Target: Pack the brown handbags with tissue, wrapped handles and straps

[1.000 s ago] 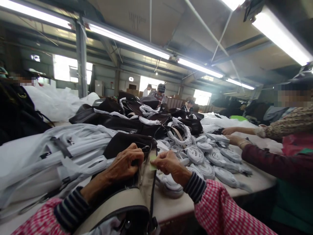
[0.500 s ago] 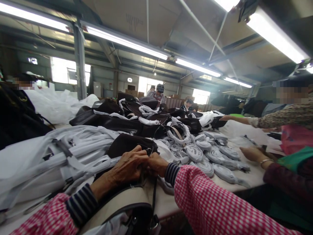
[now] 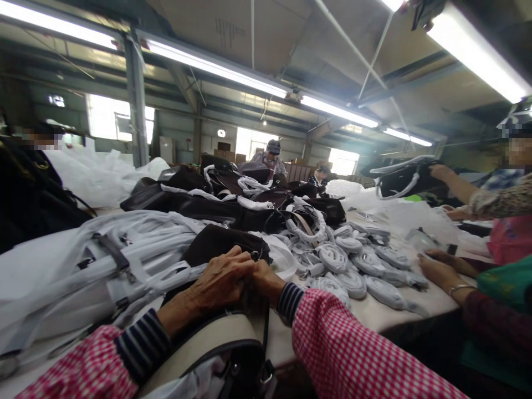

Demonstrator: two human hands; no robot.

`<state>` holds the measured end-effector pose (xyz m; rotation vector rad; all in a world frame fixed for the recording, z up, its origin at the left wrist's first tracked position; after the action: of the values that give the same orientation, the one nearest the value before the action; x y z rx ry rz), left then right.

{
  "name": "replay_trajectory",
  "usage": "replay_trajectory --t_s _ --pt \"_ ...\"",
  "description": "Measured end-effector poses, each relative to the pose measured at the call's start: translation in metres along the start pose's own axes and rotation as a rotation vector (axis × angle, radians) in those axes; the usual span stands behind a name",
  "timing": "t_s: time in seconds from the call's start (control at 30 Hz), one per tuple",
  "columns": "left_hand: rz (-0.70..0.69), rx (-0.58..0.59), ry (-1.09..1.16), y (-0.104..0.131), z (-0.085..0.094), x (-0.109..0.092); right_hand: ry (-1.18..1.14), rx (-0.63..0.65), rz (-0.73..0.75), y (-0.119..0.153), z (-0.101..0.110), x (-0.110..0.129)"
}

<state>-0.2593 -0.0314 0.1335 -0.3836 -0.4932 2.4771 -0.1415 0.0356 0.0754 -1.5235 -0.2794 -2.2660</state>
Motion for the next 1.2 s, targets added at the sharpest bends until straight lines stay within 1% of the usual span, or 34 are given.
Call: replay_trajectory --t_s 0.1,0.17,0.2,0.33,0.43,0.47,0.53,0.6,0.63,0.7,0.77,0.83,0.9,0.97,1.07,1.2 --pt "0.051 0.013 -0.011 0.004 0.005 0.005 0.182 -0.057 0.086 0.007 0.005 0.006" --pt "0.061 0.049 -0.007 0.007 0.004 0.009 0.259 -0.084 0.118 0.011 0.009 0.007" --pt "0.054 0.075 -0.013 0.009 0.003 0.010 0.280 -0.078 0.125 0.013 0.010 0.006" --pt "0.027 0.176 -0.104 0.014 -0.007 0.016 0.263 0.021 0.123 0.026 0.023 0.000" --pt "0.026 0.236 -0.159 0.015 -0.015 0.018 0.191 0.055 0.080 0.043 0.034 -0.006" --pt "0.021 0.253 -0.172 0.015 -0.018 0.017 0.181 0.064 0.088 0.050 0.035 -0.006" --pt "0.021 0.282 -0.193 0.014 -0.022 0.018 0.226 0.113 0.167 0.063 0.031 -0.003" --pt "0.040 0.309 -0.214 0.013 -0.024 0.019 0.357 0.162 0.262 0.073 0.022 0.002" --pt "0.049 0.315 -0.224 0.013 -0.024 0.019 0.419 0.168 0.281 0.077 0.017 0.004" --pt "0.058 0.318 -0.232 0.012 -0.022 0.019 0.482 0.151 0.255 0.078 0.011 0.004" --pt "0.073 0.320 -0.228 0.011 -0.019 0.017 0.459 0.149 0.228 0.076 0.010 0.002" --pt "0.097 0.333 -0.222 0.010 -0.015 0.014 0.436 0.192 0.219 0.071 0.011 -0.002" --pt "0.102 0.323 -0.235 0.009 -0.013 0.012 0.458 0.241 0.223 0.066 0.013 -0.006" --pt "0.054 0.279 -0.254 0.007 -0.014 0.011 0.499 0.270 0.238 0.063 0.013 -0.006" --pt "-0.025 0.207 -0.296 0.000 -0.017 0.018 0.531 0.268 0.240 0.065 0.011 0.001" --pt "0.004 0.201 -0.320 -0.015 -0.017 0.032 0.513 0.197 0.225 0.071 0.010 0.009"
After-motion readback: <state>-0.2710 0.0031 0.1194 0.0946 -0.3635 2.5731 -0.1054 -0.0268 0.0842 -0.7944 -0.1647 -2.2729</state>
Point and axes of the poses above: each hand's wrist, its own y-axis away from the middle knuckle, its own z-axis out of the back of the hand, x = y × z, the point moved 3 cm from there along -y, towards the middle knuckle, and after that the axes turned 2 degrees about -x, right-handed, at the moved point
